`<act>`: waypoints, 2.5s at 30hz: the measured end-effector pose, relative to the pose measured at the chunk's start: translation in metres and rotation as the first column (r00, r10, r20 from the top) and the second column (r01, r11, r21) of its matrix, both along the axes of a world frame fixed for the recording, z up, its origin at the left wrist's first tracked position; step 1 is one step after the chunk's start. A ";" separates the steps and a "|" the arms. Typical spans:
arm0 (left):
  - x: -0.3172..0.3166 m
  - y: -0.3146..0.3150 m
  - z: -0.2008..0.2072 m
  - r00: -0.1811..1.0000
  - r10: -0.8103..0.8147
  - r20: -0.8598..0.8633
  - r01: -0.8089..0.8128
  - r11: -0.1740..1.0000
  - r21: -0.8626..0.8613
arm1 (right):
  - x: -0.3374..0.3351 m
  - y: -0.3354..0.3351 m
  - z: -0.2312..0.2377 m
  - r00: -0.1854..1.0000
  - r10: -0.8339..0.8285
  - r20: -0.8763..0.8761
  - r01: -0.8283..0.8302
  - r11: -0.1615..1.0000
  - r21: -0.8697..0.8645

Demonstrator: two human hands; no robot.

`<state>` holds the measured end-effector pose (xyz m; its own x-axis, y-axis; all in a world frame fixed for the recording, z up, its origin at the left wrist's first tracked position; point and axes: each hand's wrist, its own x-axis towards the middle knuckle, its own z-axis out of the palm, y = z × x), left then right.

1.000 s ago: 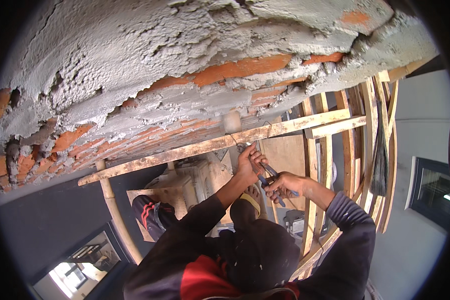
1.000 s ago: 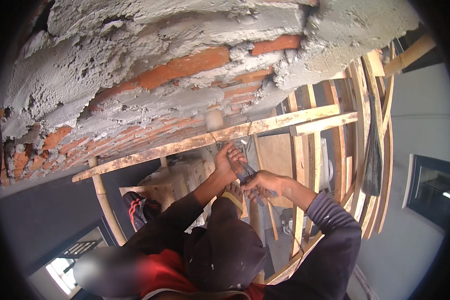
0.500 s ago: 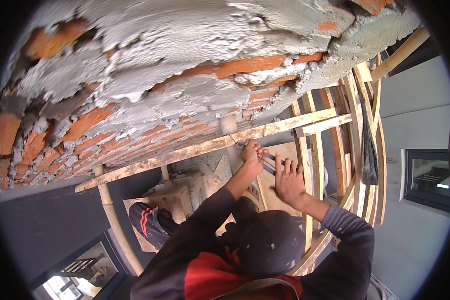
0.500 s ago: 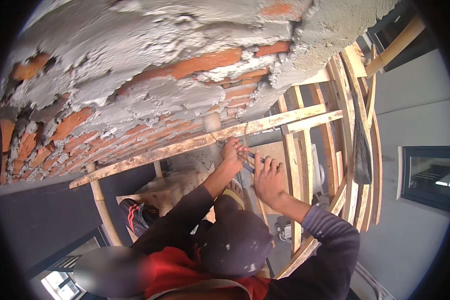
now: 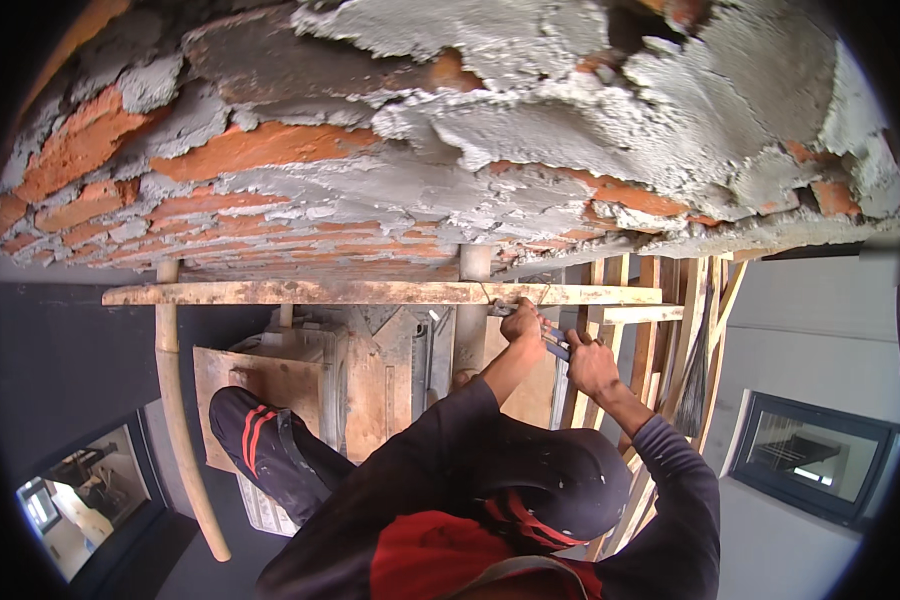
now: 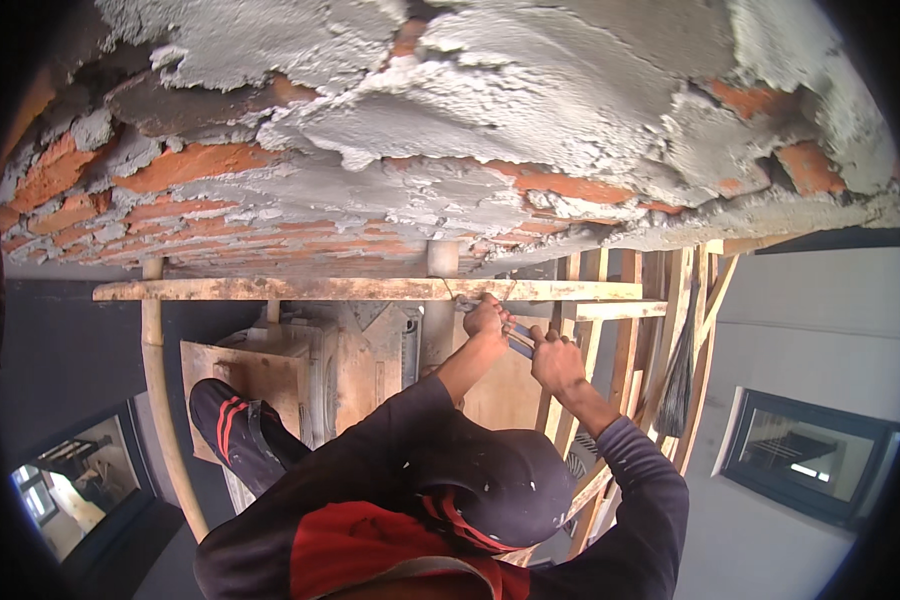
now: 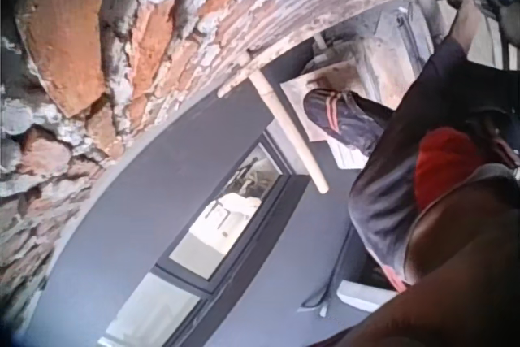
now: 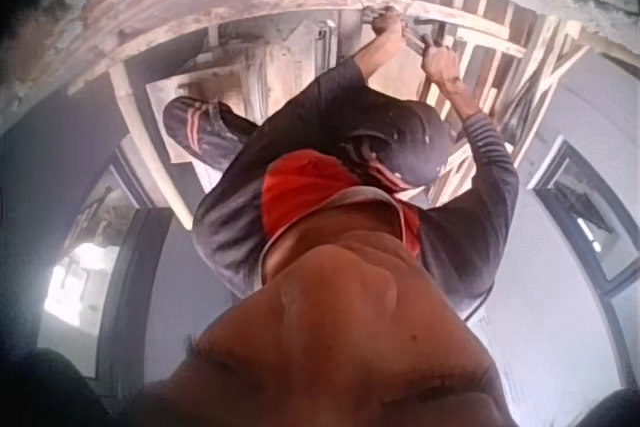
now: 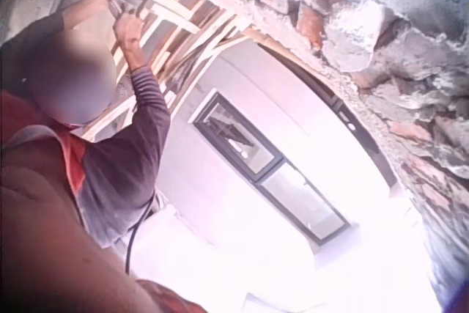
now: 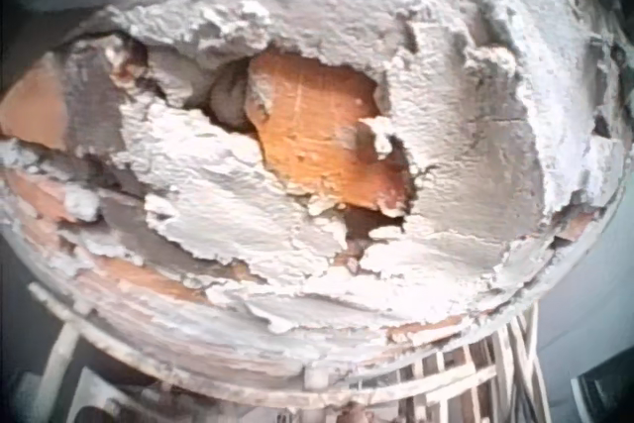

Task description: The person secures a wooden support structure to a brick wall using pliers and wire. They then retrieve a bundle of black electrical cables, separate a length, and route it through the wooden framework, securing it in place.

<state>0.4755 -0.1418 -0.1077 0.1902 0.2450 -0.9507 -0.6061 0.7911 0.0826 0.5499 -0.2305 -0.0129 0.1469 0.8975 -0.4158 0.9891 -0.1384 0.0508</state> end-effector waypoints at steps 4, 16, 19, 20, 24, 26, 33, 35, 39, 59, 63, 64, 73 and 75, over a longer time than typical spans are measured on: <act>0.006 0.001 0.015 0.995 -0.024 -0.100 0.023 1.000 -0.014 | 0.008 0.003 -0.005 0.999 -0.021 -0.042 0.022 1.000 0.004; -0.035 -0.012 0.018 0.967 -0.114 0.229 0.054 0.966 0.254 | -0.015 0.010 0.026 0.991 -0.096 -0.091 0.077 0.979 -0.191; -0.044 -0.034 0.007 0.973 -0.097 0.208 0.012 0.927 0.375 | -0.014 0.010 0.033 0.995 0.095 -0.017 -0.096 0.975 -0.198; -0.044 -0.043 -0.002 0.957 -0.072 0.280 -0.037 0.930 0.365 | -0.016 0.010 0.036 0.998 0.055 -0.022 -0.058 0.979 -0.194; -0.037 -0.064 -0.033 0.947 -0.014 0.320 -0.115 0.918 0.380 | -0.036 0.015 0.051 0.995 -0.089 -0.038 0.078 0.971 -0.227; -0.033 -0.068 -0.038 0.970 -0.017 0.242 -0.116 0.844 0.524 | -0.043 0.015 0.054 0.991 -0.131 -0.012 0.125 0.966 -0.228; -0.039 -0.062 -0.036 0.955 -0.060 0.291 -0.108 0.843 0.527 | -0.060 0.006 0.043 0.981 -0.060 0.184 0.043 0.995 0.095; -0.039 -0.064 -0.035 0.956 -0.071 0.286 -0.101 0.833 0.545 | -0.062 0.002 0.040 0.977 -0.060 0.204 0.033 0.990 0.135; -0.037 -0.066 -0.046 0.976 -0.121 0.182 -0.032 0.744 0.668 | -0.072 -0.003 0.035 0.949 -0.067 0.307 0.024 0.990 0.140; -0.066 -0.059 -0.018 0.835 -0.160 -0.527 0.543 0.398 0.739 | -0.104 0.007 0.011 0.917 0.120 0.379 -0.014 0.963 -0.270; -0.069 -0.062 -0.021 0.858 -0.119 -0.500 0.503 0.392 0.770 | -0.095 0.021 0.025 0.923 0.131 0.363 -0.017 0.954 -0.301; -0.068 -0.063 -0.021 0.857 -0.124 -0.501 0.505 0.401 0.765 | -0.091 0.020 0.027 0.910 0.136 0.392 -0.019 0.957 -0.288; -0.035 -0.071 -0.017 0.994 0.082 0.076 -0.111 0.782 0.614 | -0.058 0.023 0.012 0.984 -0.045 0.173 0.072 0.986 -0.154; -0.034 -0.065 0.005 0.933 0.219 0.287 -0.327 0.848 0.417 | -0.046 0.026 0.013 0.996 -0.058 0.067 0.065 0.992 -0.108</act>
